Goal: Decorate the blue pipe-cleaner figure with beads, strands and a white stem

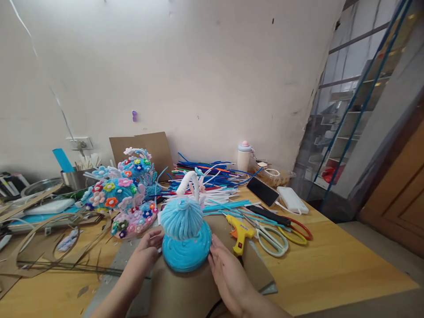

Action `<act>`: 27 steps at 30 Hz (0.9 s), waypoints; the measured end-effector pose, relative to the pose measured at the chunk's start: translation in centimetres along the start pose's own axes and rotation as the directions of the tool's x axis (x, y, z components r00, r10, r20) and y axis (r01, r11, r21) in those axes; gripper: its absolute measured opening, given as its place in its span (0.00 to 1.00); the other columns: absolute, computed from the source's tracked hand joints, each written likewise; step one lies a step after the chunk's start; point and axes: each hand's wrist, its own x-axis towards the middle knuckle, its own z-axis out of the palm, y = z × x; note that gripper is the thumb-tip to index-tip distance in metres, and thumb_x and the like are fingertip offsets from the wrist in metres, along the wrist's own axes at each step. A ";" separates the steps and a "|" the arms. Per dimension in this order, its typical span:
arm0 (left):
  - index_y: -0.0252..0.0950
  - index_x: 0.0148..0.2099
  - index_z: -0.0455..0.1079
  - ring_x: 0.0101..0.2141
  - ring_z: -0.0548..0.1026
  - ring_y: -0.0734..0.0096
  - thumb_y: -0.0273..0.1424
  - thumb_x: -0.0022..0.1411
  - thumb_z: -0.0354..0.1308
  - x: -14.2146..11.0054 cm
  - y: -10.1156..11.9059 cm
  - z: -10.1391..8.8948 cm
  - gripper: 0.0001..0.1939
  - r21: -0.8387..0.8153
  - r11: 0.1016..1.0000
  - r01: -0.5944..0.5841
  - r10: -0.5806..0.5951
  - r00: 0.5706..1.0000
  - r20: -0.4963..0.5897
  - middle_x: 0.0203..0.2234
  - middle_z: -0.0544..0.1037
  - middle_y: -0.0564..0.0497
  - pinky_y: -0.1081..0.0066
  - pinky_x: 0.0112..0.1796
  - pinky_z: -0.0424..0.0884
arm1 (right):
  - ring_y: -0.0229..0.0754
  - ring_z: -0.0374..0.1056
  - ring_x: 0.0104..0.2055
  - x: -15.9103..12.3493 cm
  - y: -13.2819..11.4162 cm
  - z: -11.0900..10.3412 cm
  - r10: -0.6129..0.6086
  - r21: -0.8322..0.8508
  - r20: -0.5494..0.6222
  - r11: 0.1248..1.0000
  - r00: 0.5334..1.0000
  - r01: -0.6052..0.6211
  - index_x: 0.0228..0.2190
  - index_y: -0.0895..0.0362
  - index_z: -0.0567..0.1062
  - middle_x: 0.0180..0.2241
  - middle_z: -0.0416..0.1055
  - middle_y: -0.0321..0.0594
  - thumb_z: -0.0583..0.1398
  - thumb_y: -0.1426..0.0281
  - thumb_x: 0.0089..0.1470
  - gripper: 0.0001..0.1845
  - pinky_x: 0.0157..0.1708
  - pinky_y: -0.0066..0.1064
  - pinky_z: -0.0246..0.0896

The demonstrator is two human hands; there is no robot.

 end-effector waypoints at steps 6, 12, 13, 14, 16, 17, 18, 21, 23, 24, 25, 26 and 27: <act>0.38 0.42 0.70 0.46 0.77 0.49 0.24 0.36 0.57 0.3 1.6 0.8 0.25 0.083 0.996 0.015 -0.013 1.000 -0.028 0.39 0.82 0.45 0.57 0.45 0.71 | 0.46 0.41 0.70 0.0 2.4 -1.7 0.042 0.086 -0.053 0.996 0.998 -0.038 0.42 0.52 0.80 0.64 0.58 0.36 0.66 0.67 0.35 0.26 0.68 0.43 0.36; 0.39 0.44 0.73 0.50 0.75 0.49 0.26 0.39 0.63 2.5 1.7 1.0 0.25 0.092 0.996 0.018 -0.017 1.000 -0.011 0.43 0.81 0.46 0.59 0.46 0.73 | 0.49 0.41 0.70 -1.1 1.8 -1.4 0.101 0.058 -0.053 0.993 0.993 -0.098 0.46 0.54 0.78 0.66 0.51 0.39 0.68 0.67 0.33 0.32 0.68 0.44 0.36; 0.40 0.45 0.73 0.51 0.75 0.49 0.26 0.39 0.64 2.7 1.7 0.9 0.25 0.078 0.997 0.010 -0.010 1.000 -0.003 0.44 0.81 0.46 0.59 0.46 0.73 | 0.49 0.41 0.70 -1.3 1.1 -1.1 0.100 0.041 -0.054 0.994 0.993 -0.098 0.48 0.55 0.76 0.67 0.50 0.40 0.68 0.67 0.33 0.35 0.68 0.44 0.36; 0.40 0.45 0.74 0.52 0.74 0.49 0.26 0.38 0.65 2.8 1.7 0.8 0.26 0.068 0.998 0.003 -0.003 1.000 0.003 0.45 0.81 0.45 0.59 0.47 0.73 | 0.48 0.40 0.71 -1.4 0.4 -0.8 0.090 0.026 -0.056 0.996 0.994 -0.089 0.52 0.56 0.74 0.68 0.48 0.41 0.68 0.66 0.34 0.38 0.68 0.43 0.36; 0.39 0.44 0.74 0.52 0.73 0.47 0.25 0.38 0.65 2.5 1.7 0.5 0.26 0.051 0.999 -0.009 0.009 1.000 0.003 0.46 0.80 0.45 0.58 0.49 0.72 | 0.46 0.40 0.71 -1.4 -0.8 -0.4 0.055 0.011 -0.075 0.998 0.996 -0.054 0.58 0.57 0.67 0.69 0.45 0.41 0.67 0.66 0.37 0.44 0.68 0.40 0.37; 0.39 0.43 0.74 0.52 0.73 0.47 0.25 0.37 0.65 2.2 1.7 0.5 0.25 0.045 0.999 -0.012 0.012 1.000 -0.001 0.46 0.80 0.44 0.58 0.50 0.71 | 0.45 0.40 0.71 -1.1 -1.2 -0.2 0.038 0.011 -0.095 0.999 0.995 -0.037 0.61 0.57 0.63 0.69 0.43 0.40 0.66 0.65 0.39 0.46 0.68 0.39 0.37; 0.38 0.42 0.74 0.53 0.73 0.47 0.25 0.37 0.64 1.7 1.6 0.5 0.24 0.036 0.999 -0.010 0.010 1.000 -0.003 0.46 0.80 0.44 0.58 0.51 0.70 | 0.43 0.40 0.71 -0.8 -1.4 -0.2 0.029 0.012 -0.116 1.000 0.993 -0.028 0.62 0.57 0.60 0.69 0.42 0.39 0.66 0.66 0.41 0.47 0.68 0.37 0.37; 0.38 0.44 0.72 0.55 0.71 0.49 0.25 0.38 0.62 0.0 1.2 0.9 0.26 -0.028 0.999 0.024 -0.024 1.000 0.013 0.48 0.79 0.44 0.58 0.55 0.67 | 0.42 0.41 0.71 0.7 -1.4 -0.1 0.044 0.005 -0.152 0.999 0.987 -0.043 0.63 0.57 0.57 0.69 0.43 0.38 0.64 0.67 0.44 0.46 0.69 0.36 0.36; 0.38 0.47 0.71 0.59 0.67 0.50 0.23 0.37 0.60 -0.8 0.8 1.4 0.28 -0.067 0.997 0.048 -0.045 0.998 0.046 0.52 0.76 0.43 0.58 0.57 0.65 | 0.42 0.43 0.70 1.4 -1.0 0.0 0.056 -0.005 -0.116 0.998 0.992 -0.057 0.62 0.57 0.60 0.69 0.47 0.38 0.62 0.67 0.46 0.42 0.69 0.38 0.35; 0.38 0.47 0.71 0.60 0.65 0.50 0.23 0.37 0.59 -1.1 0.6 1.6 0.29 -0.075 0.996 0.049 -0.045 0.998 0.052 0.54 0.75 0.43 0.58 0.57 0.64 | 0.42 0.44 0.70 1.5 -0.8 0.1 0.057 -0.010 -0.083 0.998 0.995 -0.058 0.60 0.57 0.63 0.68 0.50 0.37 0.62 0.67 0.46 0.38 0.69 0.38 0.34; 0.38 0.47 0.70 0.61 0.64 0.50 0.22 0.37 0.58 -1.2 0.4 1.8 0.30 -0.070 0.997 0.043 -0.039 0.998 0.049 0.56 0.73 0.43 0.58 0.58 0.63 | 0.42 0.45 0.70 1.5 -0.7 0.2 0.054 -0.014 -0.046 0.998 0.997 -0.055 0.58 0.55 0.66 0.67 0.53 0.36 0.61 0.67 0.47 0.35 0.69 0.39 0.34; 0.37 0.47 0.70 0.62 0.62 0.51 0.22 0.36 0.57 -1.3 0.4 2.0 0.30 -0.060 0.997 0.038 -0.036 0.999 0.037 0.58 0.71 0.42 0.59 0.59 0.61 | 0.42 0.45 0.70 1.4 -0.6 0.3 0.047 -0.018 -0.008 0.999 0.999 -0.048 0.56 0.53 0.69 0.66 0.56 0.34 0.61 0.67 0.48 0.32 0.69 0.39 0.33; 0.37 0.48 0.70 0.62 0.62 0.51 0.22 0.36 0.57 -1.2 0.3 2.1 0.31 -0.047 0.998 0.038 -0.037 0.999 0.019 0.59 0.70 0.42 0.59 0.60 0.60 | 0.42 0.44 0.70 1.2 -0.5 0.4 0.038 -0.022 0.026 0.999 0.999 -0.038 0.54 0.52 0.71 0.65 0.58 0.32 0.60 0.67 0.48 0.29 0.69 0.39 0.32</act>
